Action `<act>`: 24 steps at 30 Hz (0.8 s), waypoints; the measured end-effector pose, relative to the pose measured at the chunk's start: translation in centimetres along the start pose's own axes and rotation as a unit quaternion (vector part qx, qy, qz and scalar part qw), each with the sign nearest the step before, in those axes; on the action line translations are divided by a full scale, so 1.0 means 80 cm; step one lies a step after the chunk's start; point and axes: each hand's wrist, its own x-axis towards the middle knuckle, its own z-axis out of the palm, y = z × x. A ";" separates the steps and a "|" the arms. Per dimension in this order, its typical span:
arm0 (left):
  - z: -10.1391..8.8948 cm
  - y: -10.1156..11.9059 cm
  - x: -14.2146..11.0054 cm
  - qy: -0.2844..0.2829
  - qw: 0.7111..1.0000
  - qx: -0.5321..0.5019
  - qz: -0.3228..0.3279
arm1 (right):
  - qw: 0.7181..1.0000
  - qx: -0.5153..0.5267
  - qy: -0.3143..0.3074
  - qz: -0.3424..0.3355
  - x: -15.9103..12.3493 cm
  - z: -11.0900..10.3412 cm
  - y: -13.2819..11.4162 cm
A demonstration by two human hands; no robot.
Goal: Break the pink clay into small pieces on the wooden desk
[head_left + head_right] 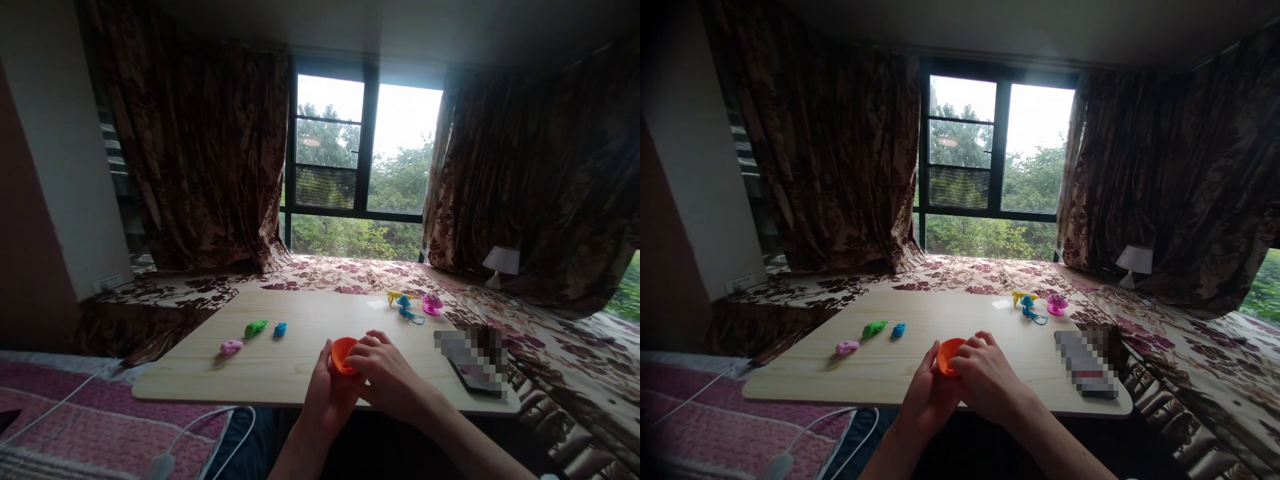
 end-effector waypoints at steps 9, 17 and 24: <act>-0.010 0.004 0.002 -0.002 0.999 -0.020 -0.031 | 0.999 0.020 -0.020 -0.021 -0.006 -0.006 0.000; -0.008 0.006 -0.001 -0.006 0.999 -0.027 -0.020 | 0.999 0.023 -0.018 -0.035 -0.003 -0.003 0.001; -0.014 0.003 0.004 -0.003 0.999 -0.036 0.007 | 1.000 0.010 -0.005 -0.016 -0.003 -0.008 -0.005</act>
